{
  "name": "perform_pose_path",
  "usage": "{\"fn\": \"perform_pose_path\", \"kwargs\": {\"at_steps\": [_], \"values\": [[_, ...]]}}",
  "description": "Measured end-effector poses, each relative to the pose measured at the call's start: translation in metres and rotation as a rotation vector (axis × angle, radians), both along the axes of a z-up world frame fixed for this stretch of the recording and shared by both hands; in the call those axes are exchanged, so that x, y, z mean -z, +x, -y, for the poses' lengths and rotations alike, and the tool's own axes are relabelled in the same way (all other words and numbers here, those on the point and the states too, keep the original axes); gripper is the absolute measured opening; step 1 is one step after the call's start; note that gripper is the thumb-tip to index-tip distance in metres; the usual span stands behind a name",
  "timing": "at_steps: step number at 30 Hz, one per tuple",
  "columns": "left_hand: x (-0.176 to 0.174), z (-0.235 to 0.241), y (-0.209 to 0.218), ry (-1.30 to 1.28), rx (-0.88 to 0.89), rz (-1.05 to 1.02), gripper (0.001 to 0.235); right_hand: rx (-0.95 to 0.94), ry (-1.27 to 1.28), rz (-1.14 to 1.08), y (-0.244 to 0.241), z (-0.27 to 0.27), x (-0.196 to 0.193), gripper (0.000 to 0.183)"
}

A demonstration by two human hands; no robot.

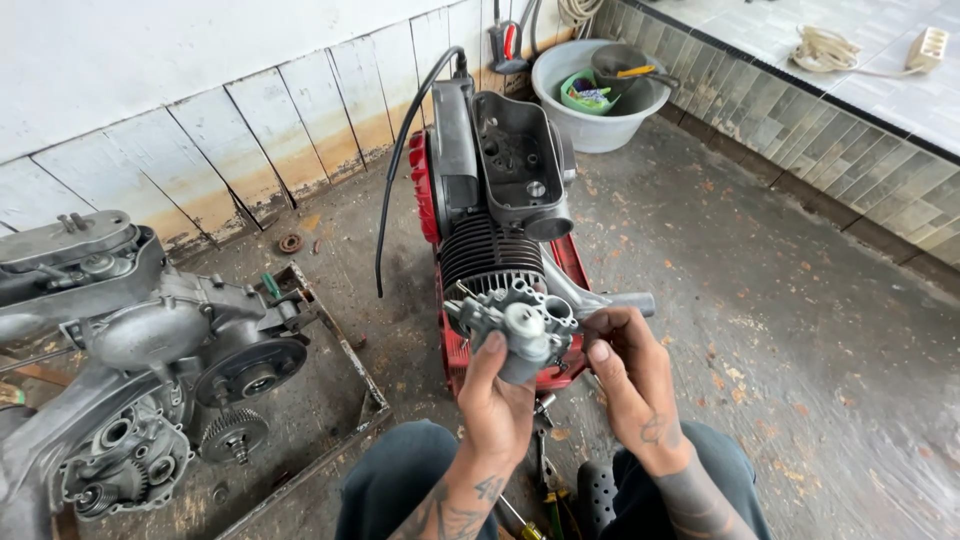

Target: Repairing a motorcycle engine by disassembling the carburetor and cylinder components using hand tools.

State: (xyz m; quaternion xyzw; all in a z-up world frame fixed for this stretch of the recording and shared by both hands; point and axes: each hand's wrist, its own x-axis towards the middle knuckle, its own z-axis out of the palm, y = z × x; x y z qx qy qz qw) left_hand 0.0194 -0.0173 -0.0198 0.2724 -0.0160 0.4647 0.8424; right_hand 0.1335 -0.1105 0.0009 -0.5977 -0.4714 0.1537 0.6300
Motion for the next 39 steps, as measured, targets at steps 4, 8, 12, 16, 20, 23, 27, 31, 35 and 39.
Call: {"fn": "perform_pose_path", "kwargs": {"at_steps": [4,8,12,16,20,23,27,31,35,39], "values": [[0.014,0.012,0.010,0.096,-0.098,-0.096,0.061,0.024,0.025,0.088,-0.003,0.004,0.002,0.032],[0.001,0.023,0.005,0.309,-0.182,-0.234,0.070,0.016,0.061,0.031,0.005,0.006,0.009,0.037],[-0.003,0.026,0.004,0.400,-0.198,-0.340,0.089,-0.060,0.055,-0.123,0.007,0.014,0.006,0.053],[-0.015,0.027,0.003,0.494,-0.343,-0.369,0.077,-0.059,-0.011,-0.137,-0.006,0.026,-0.009,0.071],[-0.023,0.027,0.008,0.687,-0.447,-0.363,0.090,-0.147,0.046,-0.145,-0.009,0.034,-0.018,0.097],[-0.016,0.029,0.019,0.767,-0.500,-0.312,0.096,-0.108,0.014,-0.144,-0.010,0.042,-0.019,0.104],[-0.013,0.031,0.033,0.936,-0.626,-0.237,0.081,0.007,-0.081,-0.128,-0.007,0.046,-0.028,0.114],[-0.005,0.031,0.048,0.950,-0.673,-0.184,0.083,0.067,-0.115,-0.099,0.009,0.049,-0.024,0.112],[-0.009,0.033,0.042,1.040,-0.718,-0.235,0.079,-0.112,-0.077,-0.254,0.014,0.059,-0.026,0.128],[-0.003,0.030,0.027,1.164,-0.716,-0.269,0.082,-0.098,-0.117,-0.520,-0.002,0.062,-0.039,0.151]]}}
